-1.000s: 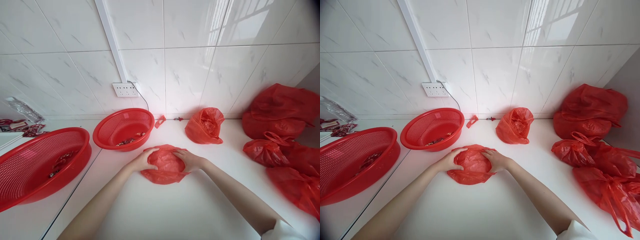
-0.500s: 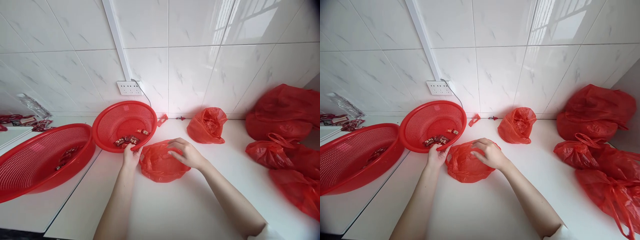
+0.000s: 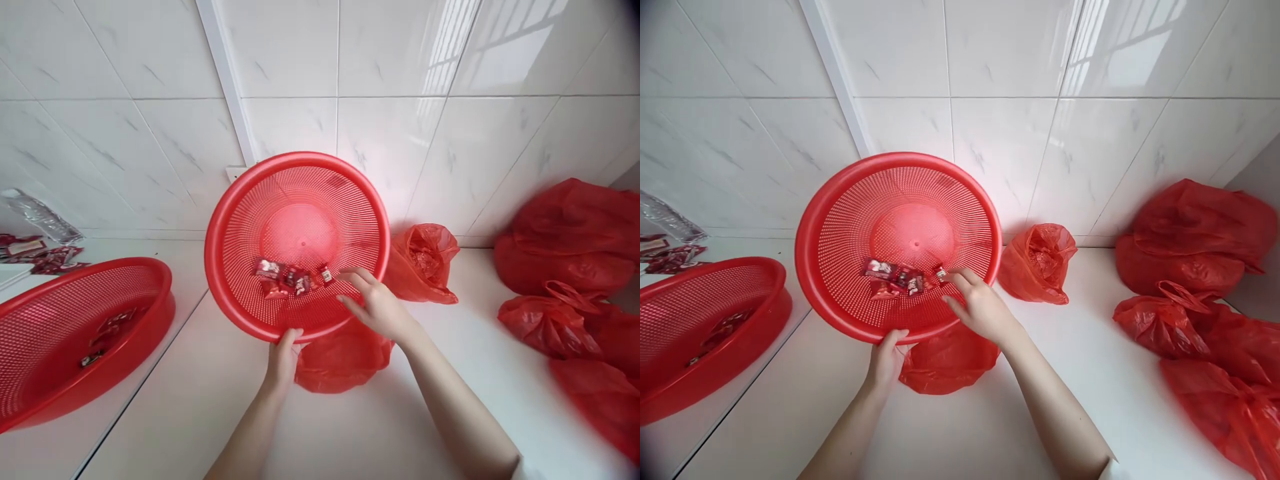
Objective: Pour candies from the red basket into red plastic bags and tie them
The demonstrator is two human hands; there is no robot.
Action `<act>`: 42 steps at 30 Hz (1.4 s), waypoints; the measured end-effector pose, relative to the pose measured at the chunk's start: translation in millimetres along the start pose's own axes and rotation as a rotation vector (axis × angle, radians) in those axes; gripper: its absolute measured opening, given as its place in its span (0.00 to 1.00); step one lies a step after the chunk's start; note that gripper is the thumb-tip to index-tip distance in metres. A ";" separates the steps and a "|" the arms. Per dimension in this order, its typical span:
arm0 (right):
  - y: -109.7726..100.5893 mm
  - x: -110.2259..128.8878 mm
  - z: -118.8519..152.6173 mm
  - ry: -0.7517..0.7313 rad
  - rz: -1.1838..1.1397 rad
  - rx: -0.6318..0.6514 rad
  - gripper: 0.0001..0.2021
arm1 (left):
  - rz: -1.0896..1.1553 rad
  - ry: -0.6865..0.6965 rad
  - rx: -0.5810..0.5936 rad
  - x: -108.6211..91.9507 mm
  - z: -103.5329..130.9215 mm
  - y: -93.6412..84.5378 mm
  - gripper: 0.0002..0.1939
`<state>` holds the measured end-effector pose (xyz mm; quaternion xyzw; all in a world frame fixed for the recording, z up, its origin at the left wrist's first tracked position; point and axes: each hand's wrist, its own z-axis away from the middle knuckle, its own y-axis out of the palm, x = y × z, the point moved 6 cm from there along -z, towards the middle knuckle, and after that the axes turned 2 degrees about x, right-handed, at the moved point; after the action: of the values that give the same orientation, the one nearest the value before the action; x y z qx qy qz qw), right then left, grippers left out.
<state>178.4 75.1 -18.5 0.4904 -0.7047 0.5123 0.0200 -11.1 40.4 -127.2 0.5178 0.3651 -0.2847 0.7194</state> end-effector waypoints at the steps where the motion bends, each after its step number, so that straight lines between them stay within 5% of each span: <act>1: 4.3 -4.1 -0.7 0.039 0.043 0.007 0.18 | -0.002 -0.005 0.033 4.3 2.3 3.5 0.19; 6: 29.9 -22.6 -0.4 0.356 0.343 0.159 0.23 | -0.016 -0.066 0.171 22.6 11.4 15.4 0.20; 11: 44.1 -27.9 -0.7 0.365 0.337 0.253 0.19 | -0.012 -0.059 0.167 23.5 12.3 17.5 0.21; 19: 22.0 -37.9 -4.0 0.206 -0.110 -0.089 0.10 | 0.044 0.004 0.082 2.8 -1.6 9.6 0.19; 22: 9.8 -33.5 -1.1 0.214 -0.231 -0.112 0.08 | 0.048 0.052 0.030 -8.6 -6.7 4.2 0.20; 26: 8.5 -21.9 3.7 0.216 -0.325 0.084 0.09 | 0.055 0.120 -0.026 -21.8 -12.0 -2.4 0.19; 33: 46.2 -19.7 15.6 0.263 -0.108 0.391 0.13 | 0.062 0.185 -0.009 -26.1 -18.2 -10.6 0.20; 39: 34.7 -4.3 5.5 0.149 -0.051 0.131 0.10 | 0.019 0.051 0.015 -14.4 -11.8 -5.6 0.18; 42: 38.9 -4.8 3.7 0.093 0.110 0.122 0.17 | 0.017 0.000 0.074 -6.5 -5.7 3.0 0.17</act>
<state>155.0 75.4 -50.2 0.4270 -0.6963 0.5769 -0.0052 -13.8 47.0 -121.4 0.5474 0.3498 -0.2917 0.7021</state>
